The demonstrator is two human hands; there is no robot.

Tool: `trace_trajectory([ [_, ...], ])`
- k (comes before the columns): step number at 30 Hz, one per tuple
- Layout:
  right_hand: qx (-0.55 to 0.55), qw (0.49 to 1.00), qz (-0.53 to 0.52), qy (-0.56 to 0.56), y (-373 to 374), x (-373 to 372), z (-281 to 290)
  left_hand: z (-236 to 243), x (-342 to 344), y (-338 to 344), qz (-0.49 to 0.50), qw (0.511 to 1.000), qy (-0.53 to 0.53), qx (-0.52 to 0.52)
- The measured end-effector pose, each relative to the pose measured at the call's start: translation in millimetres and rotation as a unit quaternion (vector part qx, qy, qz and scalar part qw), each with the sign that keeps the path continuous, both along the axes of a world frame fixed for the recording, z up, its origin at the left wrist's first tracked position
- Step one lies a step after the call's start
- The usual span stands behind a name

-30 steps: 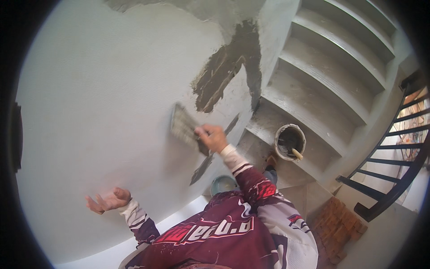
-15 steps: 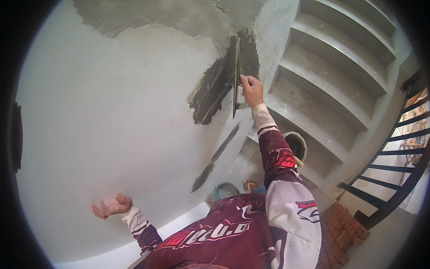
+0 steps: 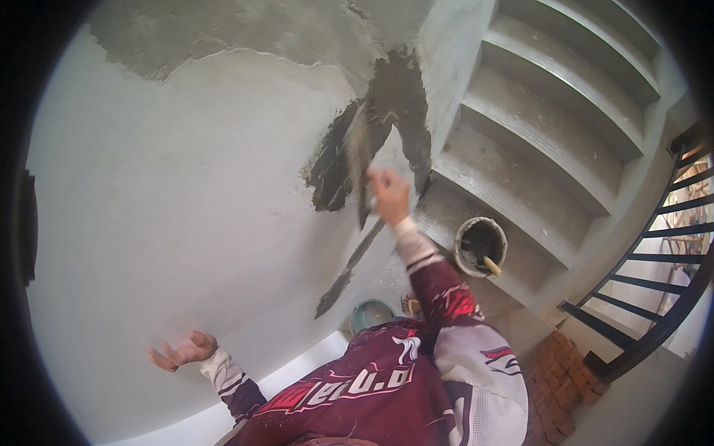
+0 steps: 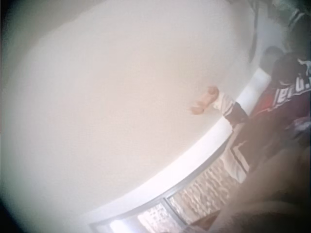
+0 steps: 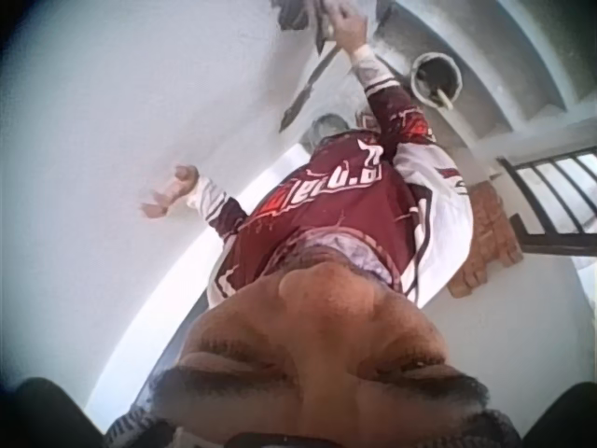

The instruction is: The person applies plaster to a curved wall adjacent to a spiral staircase using a trowel and a bucket. They repeatedly scoop plaster from the bucket and spread it onto the wall surface, smoothing the material to cover the underlying texture.

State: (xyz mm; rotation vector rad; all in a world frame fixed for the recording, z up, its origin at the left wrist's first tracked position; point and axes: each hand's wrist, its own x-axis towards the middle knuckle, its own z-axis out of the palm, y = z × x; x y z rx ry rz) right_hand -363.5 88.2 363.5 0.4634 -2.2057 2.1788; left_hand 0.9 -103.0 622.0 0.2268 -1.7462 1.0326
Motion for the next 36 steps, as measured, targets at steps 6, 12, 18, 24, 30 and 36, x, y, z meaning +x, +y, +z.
trace_trajectory([
  [6, -0.045, 0.998, 0.027, -0.019, 30, -148, 20, -1, -9, -1, -0.031, 0.999, -0.018, 0.004],
  [12, -0.071, 0.993, 0.099, -0.003, 15, -106, 15, -3, -4, -8, -0.047, 0.999, -0.018, -0.008],
  [18, -0.024, 0.989, 0.142, -0.045, -2, -6, 18, 2, -7, -8, -0.054, 0.998, -0.024, -0.020],
  [24, -0.044, 0.986, 0.157, -0.023, -24, 71, 21, 4, -4, -15, -0.084, 0.996, -0.022, -0.037],
  [30, -0.080, 0.973, 0.216, -0.007, -27, 135, 7, -6, -4, -13, -0.092, 0.995, -0.002, -0.029],
  [36, -0.160, 0.962, 0.070, -0.209, 15, 43, 2, -5, -4, -12, -0.133, 0.991, 0.022, -0.024],
])
